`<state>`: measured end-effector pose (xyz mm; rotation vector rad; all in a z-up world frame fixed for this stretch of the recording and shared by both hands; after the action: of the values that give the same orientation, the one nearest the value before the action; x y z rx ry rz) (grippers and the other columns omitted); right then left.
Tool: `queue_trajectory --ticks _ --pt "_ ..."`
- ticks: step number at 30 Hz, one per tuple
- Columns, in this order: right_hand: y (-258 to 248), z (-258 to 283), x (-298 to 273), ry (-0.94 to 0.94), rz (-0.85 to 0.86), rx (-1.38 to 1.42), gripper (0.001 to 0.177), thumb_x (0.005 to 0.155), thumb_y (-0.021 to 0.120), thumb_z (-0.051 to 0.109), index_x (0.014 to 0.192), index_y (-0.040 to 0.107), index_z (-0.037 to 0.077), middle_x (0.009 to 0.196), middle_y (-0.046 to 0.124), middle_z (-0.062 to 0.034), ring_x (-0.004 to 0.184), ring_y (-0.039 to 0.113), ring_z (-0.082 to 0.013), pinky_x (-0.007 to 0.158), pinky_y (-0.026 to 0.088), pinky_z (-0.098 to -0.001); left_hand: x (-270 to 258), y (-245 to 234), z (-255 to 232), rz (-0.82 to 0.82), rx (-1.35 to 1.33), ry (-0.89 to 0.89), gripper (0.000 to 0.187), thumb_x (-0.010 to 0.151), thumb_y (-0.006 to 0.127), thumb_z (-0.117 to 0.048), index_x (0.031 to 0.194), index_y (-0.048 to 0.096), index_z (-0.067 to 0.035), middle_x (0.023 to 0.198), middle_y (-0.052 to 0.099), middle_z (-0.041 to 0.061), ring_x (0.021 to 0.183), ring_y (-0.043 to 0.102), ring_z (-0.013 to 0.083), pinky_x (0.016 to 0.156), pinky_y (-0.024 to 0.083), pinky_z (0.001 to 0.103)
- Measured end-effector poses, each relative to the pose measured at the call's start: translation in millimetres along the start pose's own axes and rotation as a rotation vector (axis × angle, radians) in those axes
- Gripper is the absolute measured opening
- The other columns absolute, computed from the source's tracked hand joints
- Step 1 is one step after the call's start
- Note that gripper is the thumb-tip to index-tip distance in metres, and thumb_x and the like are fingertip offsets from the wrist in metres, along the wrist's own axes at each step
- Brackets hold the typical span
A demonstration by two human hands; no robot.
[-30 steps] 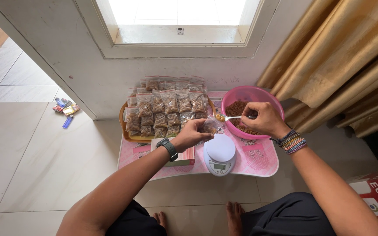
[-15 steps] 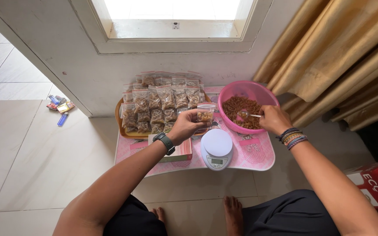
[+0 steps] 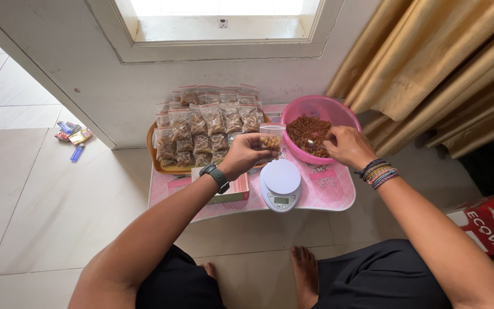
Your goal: Packaging small food pellets into plastic bags and weighing them on a digital scale.
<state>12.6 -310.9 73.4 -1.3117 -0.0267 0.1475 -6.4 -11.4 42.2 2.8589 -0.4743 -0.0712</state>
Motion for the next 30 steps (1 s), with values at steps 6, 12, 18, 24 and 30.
queue_trajectory --ticks 6,12,18,24,30 --pt "-22 77 -36 -0.319 -0.023 0.788 0.054 0.084 0.085 0.02 0.131 0.065 0.002 0.111 0.074 -0.0154 0.101 0.066 -0.019 0.082 0.055 -0.0319 -7 11 3 0.117 0.049 0.023 0.048 0.076 0.083 0.002 0.123 0.069 -0.001 0.095 0.078 0.014 0.081 0.075 0.0151 0.07 0.064 0.022" --pt "-9 97 -40 -0.337 -0.133 0.793 0.023 0.082 0.079 0.003 0.105 0.075 0.003 0.085 0.072 -0.0102 0.085 0.067 -0.0134 0.067 0.057 -0.0273 -11 16 -1 0.158 0.077 0.065 0.056 0.071 0.088 0.005 0.124 0.069 0.0 0.095 0.077 0.02 0.084 0.075 0.0213 0.072 0.066 0.031" --pt "0 81 -24 -0.368 -0.091 0.644 0.013 0.081 0.074 0.002 0.092 0.074 0.007 0.071 0.073 -0.0101 0.073 0.068 -0.0139 0.06 0.053 -0.0258 -16 -1 -16 0.201 0.622 0.102 0.09 0.069 0.093 -0.039 0.145 0.054 -0.013 0.123 0.073 0.017 0.122 0.065 0.0346 0.098 0.056 0.043" --pt "20 74 -11 -0.354 0.086 0.576 0.017 0.079 0.063 -0.004 0.091 0.071 0.006 0.074 0.075 -0.0162 0.075 0.074 -0.0265 0.069 0.058 -0.0392 -19 -29 -23 0.216 0.883 0.265 0.066 0.083 0.08 -0.036 0.141 0.058 -0.012 0.117 0.074 0.017 0.116 0.067 0.039 0.098 0.053 0.053" --pt "38 72 1 -0.35 0.219 0.476 0.013 0.079 0.066 0.001 0.087 0.07 0.01 0.074 0.078 -0.0118 0.076 0.075 -0.0288 0.073 0.055 -0.0409 -21 -36 -23 0.282 1.012 0.403 0.059 0.082 0.078 -0.033 0.129 0.063 -0.001 0.107 0.075 0.02 0.108 0.068 0.0426 0.093 0.053 0.053"
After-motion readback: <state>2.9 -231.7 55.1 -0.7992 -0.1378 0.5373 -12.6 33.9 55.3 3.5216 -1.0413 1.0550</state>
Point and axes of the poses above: each hand's wrist, its own x-axis towards the middle knuckle, its own y-axis out of the palm, z = x × y, the point moved 1 cm from there along x, towards the middle knuckle
